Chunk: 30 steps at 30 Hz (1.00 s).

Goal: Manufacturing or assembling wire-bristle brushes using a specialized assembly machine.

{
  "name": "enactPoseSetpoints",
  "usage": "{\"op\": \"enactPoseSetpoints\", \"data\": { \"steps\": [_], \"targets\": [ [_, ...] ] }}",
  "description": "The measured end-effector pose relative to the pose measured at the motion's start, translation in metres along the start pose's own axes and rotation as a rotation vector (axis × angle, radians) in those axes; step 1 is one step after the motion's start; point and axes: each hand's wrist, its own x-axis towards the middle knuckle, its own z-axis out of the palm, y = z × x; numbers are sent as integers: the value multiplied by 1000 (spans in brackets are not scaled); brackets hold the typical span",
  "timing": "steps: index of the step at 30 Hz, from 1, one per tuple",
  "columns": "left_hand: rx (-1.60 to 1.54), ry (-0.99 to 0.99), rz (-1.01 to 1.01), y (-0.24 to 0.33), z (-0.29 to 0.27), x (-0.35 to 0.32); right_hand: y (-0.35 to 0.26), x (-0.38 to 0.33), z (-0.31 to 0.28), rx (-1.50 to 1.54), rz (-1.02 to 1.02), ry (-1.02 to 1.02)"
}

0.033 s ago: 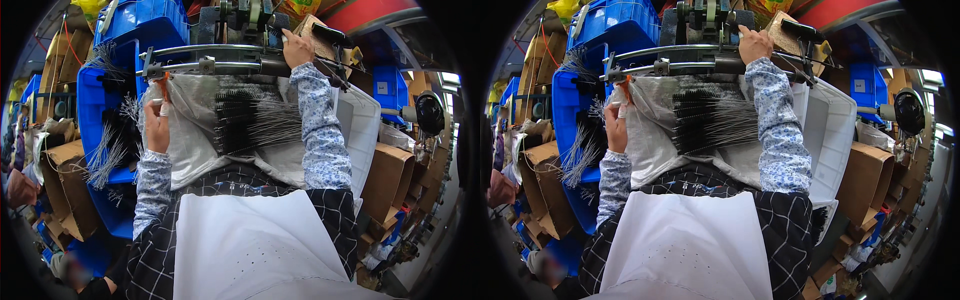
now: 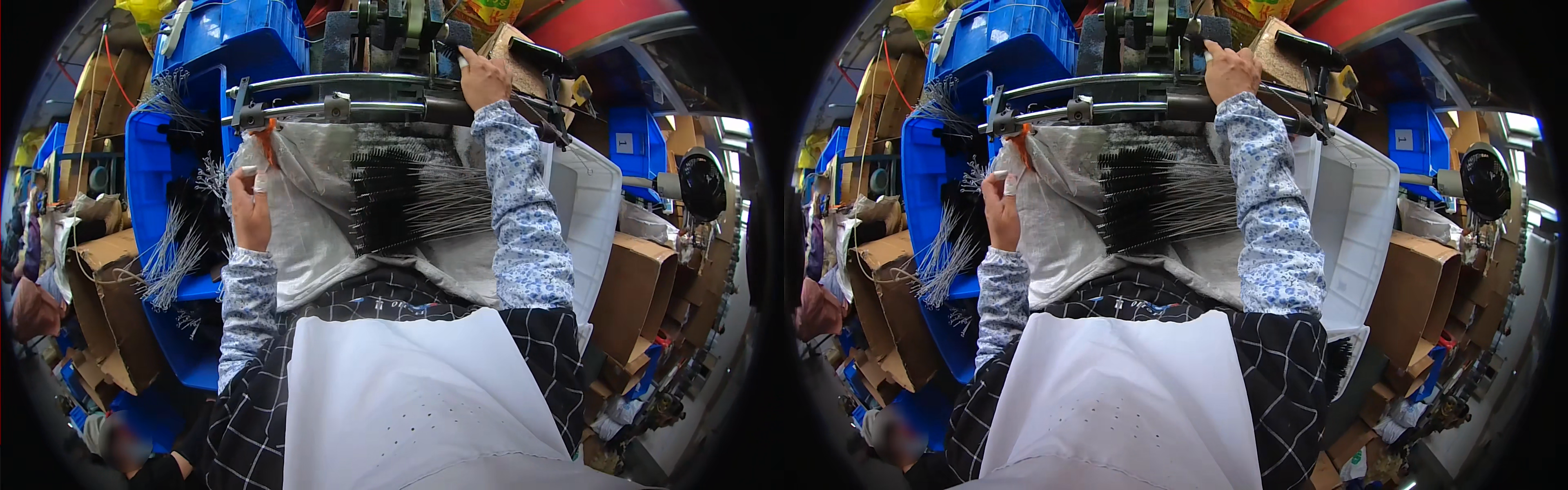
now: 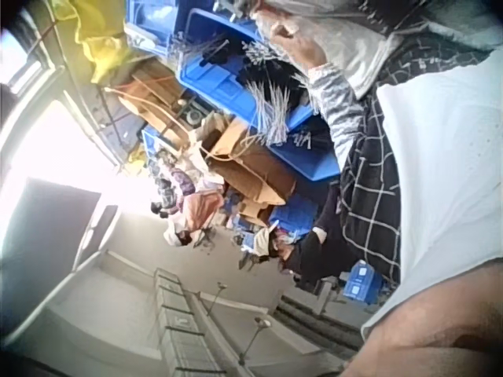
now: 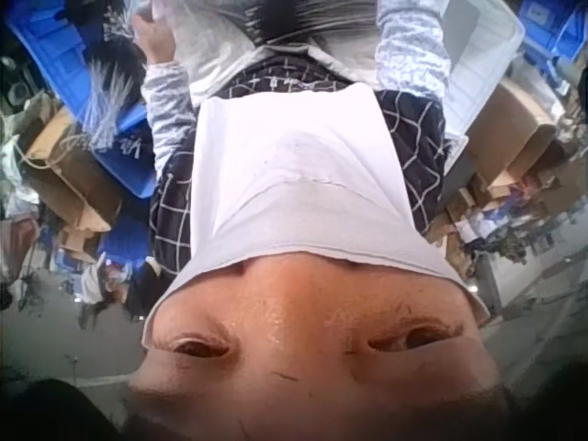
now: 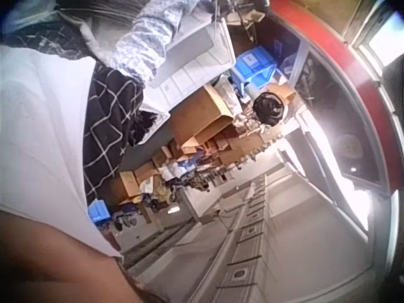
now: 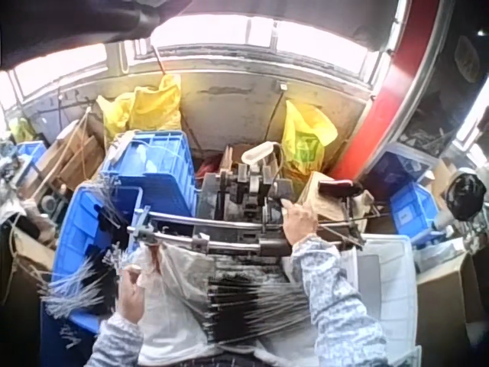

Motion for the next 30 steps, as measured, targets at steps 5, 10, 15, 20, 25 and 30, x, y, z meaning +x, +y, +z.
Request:
{"op": "enactPoseSetpoints", "data": {
  "steps": [5,10,15,20,25,30],
  "targets": [
    [38,27,-113,-33,-16,-9,-1,6,5,40,-45,-34],
    [114,4,-150,-50,-12,-12,-1,11,3,27,-43,-114],
    [81,-21,-216,-61,1,-12,11,23,29,-89,-135,-85],
    [-14,-9,-235,-77,6,-14,20,11,21,-78,-111,51],
    [-55,31,-318,-74,7,-13,30,-9,8,81,203,-34],
    [-145,56,-311,-78,10,-11,16,-5,12,154,188,20]
  ]
}}
